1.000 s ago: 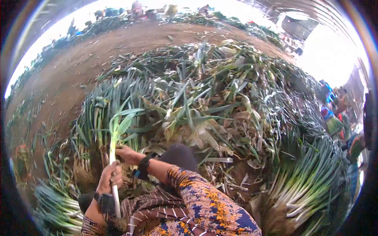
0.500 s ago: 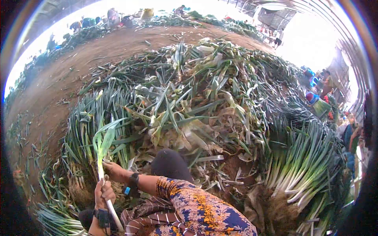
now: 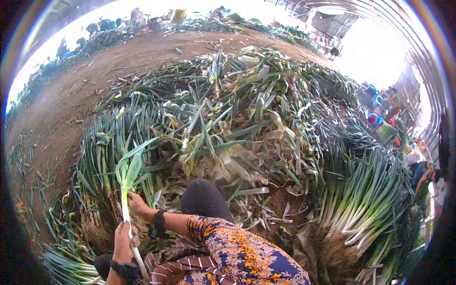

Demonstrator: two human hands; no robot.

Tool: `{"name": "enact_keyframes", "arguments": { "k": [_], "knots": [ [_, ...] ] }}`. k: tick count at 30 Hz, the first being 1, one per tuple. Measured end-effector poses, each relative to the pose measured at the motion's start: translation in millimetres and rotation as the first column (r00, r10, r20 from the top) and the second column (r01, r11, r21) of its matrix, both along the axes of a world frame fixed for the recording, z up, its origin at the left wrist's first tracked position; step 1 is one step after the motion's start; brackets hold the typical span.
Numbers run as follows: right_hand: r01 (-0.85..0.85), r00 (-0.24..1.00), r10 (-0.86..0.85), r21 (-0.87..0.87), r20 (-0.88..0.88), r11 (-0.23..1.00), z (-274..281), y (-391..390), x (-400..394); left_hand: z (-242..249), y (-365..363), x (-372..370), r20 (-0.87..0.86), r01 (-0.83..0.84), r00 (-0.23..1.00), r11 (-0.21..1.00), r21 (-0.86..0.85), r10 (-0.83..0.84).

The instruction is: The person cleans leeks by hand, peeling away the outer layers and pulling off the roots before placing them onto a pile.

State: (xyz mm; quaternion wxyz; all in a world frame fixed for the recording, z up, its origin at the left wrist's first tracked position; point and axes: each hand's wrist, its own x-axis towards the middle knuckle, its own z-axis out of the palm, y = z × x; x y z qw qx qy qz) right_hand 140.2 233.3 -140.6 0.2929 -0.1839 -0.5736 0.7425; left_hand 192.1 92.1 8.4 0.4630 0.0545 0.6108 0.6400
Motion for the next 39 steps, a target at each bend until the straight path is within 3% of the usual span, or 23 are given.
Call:
{"name": "enact_keyframes", "arguments": {
  "k": [2,5,8,11,15,20,23,25,26,27,28,29,30,34,37,38,39],
  "knots": [
    [-0.241,0.96,0.244,-0.041,0.14,0.97,12,8,8,0,-2,-1,0.092,0.009,0.996,0.995,0.095,-0.018],
    [-0.486,0.821,0.517,-0.179,0.242,0.856,65,15,46,-1,-2,0,0.14,-0.02,0.99,0.997,0.077,0.009],
    [-0.678,0.695,0.718,-0.312,0.019,0.665,31,14,35,0,-3,-1,0.167,0.011,0.986,0.997,0.079,-0.024],
    [-0.774,0.585,0.795,-0.401,-0.159,0.49,-20,5,17,2,-5,-1,0.166,0.06,0.983,0.994,0.087,-0.074],
    [-0.811,0.529,0.813,-0.429,-0.245,0.398,-59,-13,12,-6,-3,-5,0.236,0.076,0.967,0.994,0.084,-0.094],
    [-0.797,0.582,0.792,-0.323,-0.184,0.51,-81,-23,5,3,3,0,0.277,0.104,0.954,0.993,0.051,-0.114],
    [-0.782,0.613,0.776,-0.248,-0.146,0.571,-95,-33,-3,-6,-3,-7,0.26,0.134,0.962,0.976,-0.172,-0.086],
    [-0.621,0.777,0.63,0.166,0.005,0.766,-111,-29,-9,-2,-5,-7,0.116,0.194,0.979,0.95,-0.243,-0.17],
    [-0.494,0.858,0.504,0.416,0.095,0.763,-91,-23,5,1,-6,-6,0.045,0.219,0.976,0.934,-0.281,-0.215],
    [-0.355,0.926,0.351,0.644,0.141,0.678,-72,-17,18,2,-8,-4,-0.033,0.2,0.976,0.943,-0.266,-0.217],
    [-0.396,0.917,0.329,0.608,0.226,0.688,-42,-9,33,4,-9,0,-0.108,0.183,0.97,0.95,-0.251,-0.216],
    [-0.404,0.914,0.317,0.614,0.251,0.678,-46,-7,31,8,-11,4,-0.183,0.168,0.96,0.957,-0.235,-0.213],
    [-0.412,0.911,0.306,0.619,0.276,0.668,-48,-4,29,17,-14,5,-0.122,0.202,0.962,0.936,-0.287,-0.245],
    [-0.486,0.864,0.271,0.561,0.424,0.671,-40,-14,30,18,-17,8,-0.161,0.13,0.972,0.965,-0.23,-0.169],
    [-0.54,0.842,0.35,0.641,0.411,0.545,-32,-39,38,27,-4,5,-0.14,0.122,0.979,0.979,-0.163,-0.146],
    [-0.733,0.671,0.564,0.322,0.481,0.598,-24,-41,44,29,-1,4,-0.113,0.125,0.983,0.977,-0.176,-0.146],
    [-0.716,0.695,0.527,0.403,0.489,0.57,-15,-44,51,30,0,3,-0.085,0.128,0.986,0.974,-0.187,-0.146]
  ]
}}
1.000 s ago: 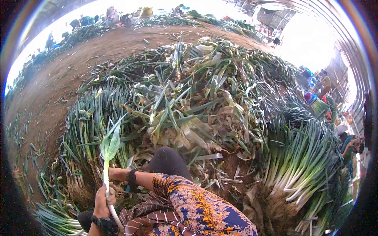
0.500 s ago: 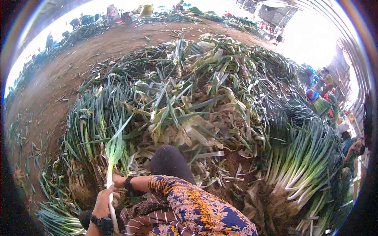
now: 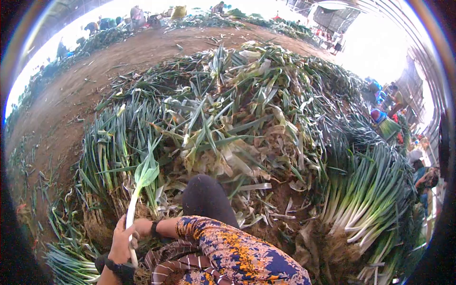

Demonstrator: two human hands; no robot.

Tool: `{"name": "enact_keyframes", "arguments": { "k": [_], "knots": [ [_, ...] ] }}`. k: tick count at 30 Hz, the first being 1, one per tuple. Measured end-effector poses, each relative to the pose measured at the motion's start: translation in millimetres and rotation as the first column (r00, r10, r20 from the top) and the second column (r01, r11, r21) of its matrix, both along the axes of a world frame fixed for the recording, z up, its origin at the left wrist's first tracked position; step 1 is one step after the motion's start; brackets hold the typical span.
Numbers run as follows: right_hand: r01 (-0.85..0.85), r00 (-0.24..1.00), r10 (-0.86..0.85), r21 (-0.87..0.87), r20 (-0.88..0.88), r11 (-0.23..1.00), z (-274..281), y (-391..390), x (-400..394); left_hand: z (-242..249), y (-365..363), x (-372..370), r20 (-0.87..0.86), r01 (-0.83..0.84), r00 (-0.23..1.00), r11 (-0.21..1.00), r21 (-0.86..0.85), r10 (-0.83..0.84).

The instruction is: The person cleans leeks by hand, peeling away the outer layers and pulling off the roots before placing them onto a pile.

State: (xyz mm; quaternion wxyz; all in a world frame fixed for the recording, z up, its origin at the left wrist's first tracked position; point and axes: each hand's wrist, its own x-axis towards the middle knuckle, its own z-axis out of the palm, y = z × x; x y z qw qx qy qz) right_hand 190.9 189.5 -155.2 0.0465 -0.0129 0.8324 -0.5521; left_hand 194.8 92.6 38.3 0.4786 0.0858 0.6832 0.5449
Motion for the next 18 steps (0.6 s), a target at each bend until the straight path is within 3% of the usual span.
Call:
{"name": "enact_keyframes", "arguments": {
  "k": [2,3,6,7,10,12,14,15,18],
  "knots": [
    [0.008,0.995,0.007,0.148,-0.098,0.989,7,-10,12,-7,-2,-4,0.077,0.008,0.997,0.999,-0.053,-0.004],
    [0.054,0.981,-0.025,0.143,-0.193,0.988,-39,-17,-4,-13,-4,-8,0.128,0.013,0.992,0.998,-0.068,-0.004],
    [0.068,0.997,-0.053,0.343,-0.053,0.937,-14,1,2,-15,-8,-13,0.241,0.009,0.97,0.995,-0.104,0.017],
    [0.074,0.992,-0.108,0.407,0.06,0.91,-45,-2,-14,-14,-9,-13,0.272,0.008,0.962,0.993,-0.114,0.024],
    [0.047,0.991,-0.109,0.546,0.083,0.837,-48,19,-9,-23,-16,-20,0.299,-0.049,0.951,0.994,-0.093,0.075],
    [0.085,0.986,-0.149,0.525,0.079,0.847,-81,25,-14,-25,-19,-25,0.208,0.005,0.978,0.994,-0.107,0.018],
    [0.09,0.975,-0.174,0.466,0.14,0.88,-35,45,7,-31,-23,-27,0.193,0.026,0.981,0.993,-0.117,-0.003],
    [0.196,0.946,-0.294,0.476,0.14,0.857,-47,46,0,-31,-22,-27,0.198,0.028,0.98,0.994,-0.103,-0.007],
    [0.185,0.932,-0.281,0.366,0.229,0.912,-72,78,-28,-30,-24,-28,0.2,0.023,0.98,0.997,-0.067,-0.009]
  ]
}}
